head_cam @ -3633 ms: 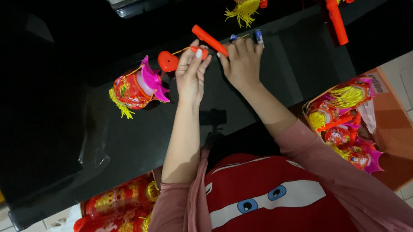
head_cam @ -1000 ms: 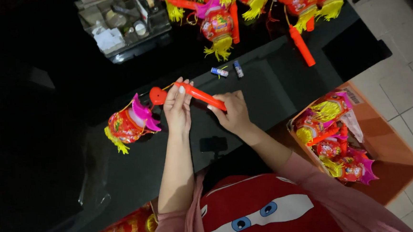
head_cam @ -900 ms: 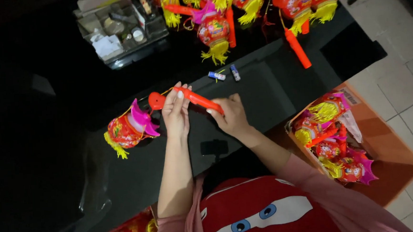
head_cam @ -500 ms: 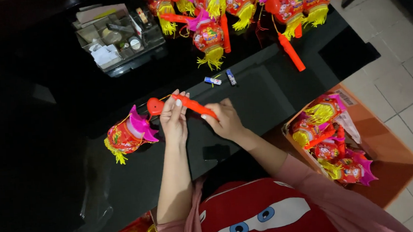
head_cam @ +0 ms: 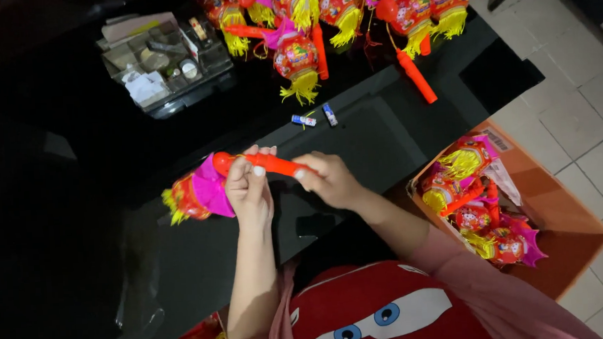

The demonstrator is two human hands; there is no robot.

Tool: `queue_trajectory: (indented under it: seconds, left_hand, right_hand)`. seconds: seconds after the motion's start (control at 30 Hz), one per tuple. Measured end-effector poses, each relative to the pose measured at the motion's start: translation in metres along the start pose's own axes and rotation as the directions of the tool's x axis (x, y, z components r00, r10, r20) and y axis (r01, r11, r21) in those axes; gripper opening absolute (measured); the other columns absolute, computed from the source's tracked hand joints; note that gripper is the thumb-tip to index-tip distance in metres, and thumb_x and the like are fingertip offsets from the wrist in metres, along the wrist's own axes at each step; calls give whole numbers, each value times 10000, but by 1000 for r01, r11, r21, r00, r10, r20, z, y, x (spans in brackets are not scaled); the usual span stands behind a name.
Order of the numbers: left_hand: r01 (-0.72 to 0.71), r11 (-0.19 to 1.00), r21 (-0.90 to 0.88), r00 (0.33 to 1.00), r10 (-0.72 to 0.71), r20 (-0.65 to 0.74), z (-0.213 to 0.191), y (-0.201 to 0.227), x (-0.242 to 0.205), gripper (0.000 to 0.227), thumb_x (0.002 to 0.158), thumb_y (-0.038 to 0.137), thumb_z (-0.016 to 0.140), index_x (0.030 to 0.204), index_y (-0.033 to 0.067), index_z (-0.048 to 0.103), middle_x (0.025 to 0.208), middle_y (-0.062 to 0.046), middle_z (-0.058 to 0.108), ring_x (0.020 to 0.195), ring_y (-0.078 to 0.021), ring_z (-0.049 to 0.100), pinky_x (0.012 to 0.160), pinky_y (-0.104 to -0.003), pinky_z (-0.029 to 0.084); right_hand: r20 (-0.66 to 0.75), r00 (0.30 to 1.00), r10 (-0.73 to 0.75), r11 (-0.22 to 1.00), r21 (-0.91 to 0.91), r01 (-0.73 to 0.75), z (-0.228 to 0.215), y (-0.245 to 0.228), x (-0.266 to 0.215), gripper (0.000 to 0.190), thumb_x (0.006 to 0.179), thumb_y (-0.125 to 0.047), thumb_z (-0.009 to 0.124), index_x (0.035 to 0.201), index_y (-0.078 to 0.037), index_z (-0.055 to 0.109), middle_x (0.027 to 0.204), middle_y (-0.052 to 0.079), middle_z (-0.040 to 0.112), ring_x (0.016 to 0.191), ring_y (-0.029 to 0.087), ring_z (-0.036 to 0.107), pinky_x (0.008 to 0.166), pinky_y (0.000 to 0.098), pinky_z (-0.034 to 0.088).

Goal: Assembling small decorative lanterns by unfolding the paper bodies, inserting batteries into the handles, and joining the components.

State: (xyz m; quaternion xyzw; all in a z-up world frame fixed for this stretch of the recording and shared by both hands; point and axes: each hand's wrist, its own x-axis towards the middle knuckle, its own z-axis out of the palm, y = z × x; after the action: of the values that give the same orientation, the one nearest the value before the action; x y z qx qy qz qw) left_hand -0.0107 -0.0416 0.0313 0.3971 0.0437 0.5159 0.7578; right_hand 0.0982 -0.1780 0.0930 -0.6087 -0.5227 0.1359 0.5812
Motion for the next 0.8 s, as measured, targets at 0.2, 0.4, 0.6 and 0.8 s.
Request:
queue_trajectory:
  seconds: [0.2, 0.4, 0.6, 0.8]
  left_hand:
    - [-132, 991, -5, 988, 132, 82, 55, 47, -20, 304, 859, 0, 732, 1129, -96, 629, 1079, -302, 685, 1109, -453, 691, 1053, -603, 502]
    - [-138, 990, 8, 981, 136, 139, 47, 64, -22, 320, 924, 49, 698, 1182, -94, 574, 1101, -287, 682, 1144, -416, 687, 1074, -582, 501]
    - [-80, 992, 100, 952, 46, 302, 61, 103, -16, 321, 839, -53, 752, 1123, -139, 628, 1100, -323, 691, 1117, -485, 689, 1001, -581, 529]
    - [-193, 786, 588, 569, -398, 719, 66, 225, -10, 578, 893, 529, 679, 1273, 94, 679, 1323, -84, 708, 1224, -243, 732, 1065, -365, 598]
  right_hand:
    - [-1, 1000, 4, 932, 361, -3, -17, -2, 0, 613, 709, -179, 961, 1177, 22, 619, 625, 72, 623, 555, 142, 531, 614, 252, 479]
    - [-63, 919, -389, 918, 57, 392, -24, -74, 22, 251, 827, -139, 865, 971, 29, 747, 690, 122, 643, 612, 298, 596, 643, 389, 483]
    - [107, 970, -220, 895, 419, 157, -28, -65, 15, 170, 877, -26, 746, 923, 133, 709, 534, 83, 652, 583, 198, 558, 729, 330, 461]
    - [171, 952, -254, 920, 347, 183, -52, -76, 19, 246, 958, -302, 731, 1076, -98, 661, 879, 20, 686, 962, 211, 649, 1142, 476, 430]
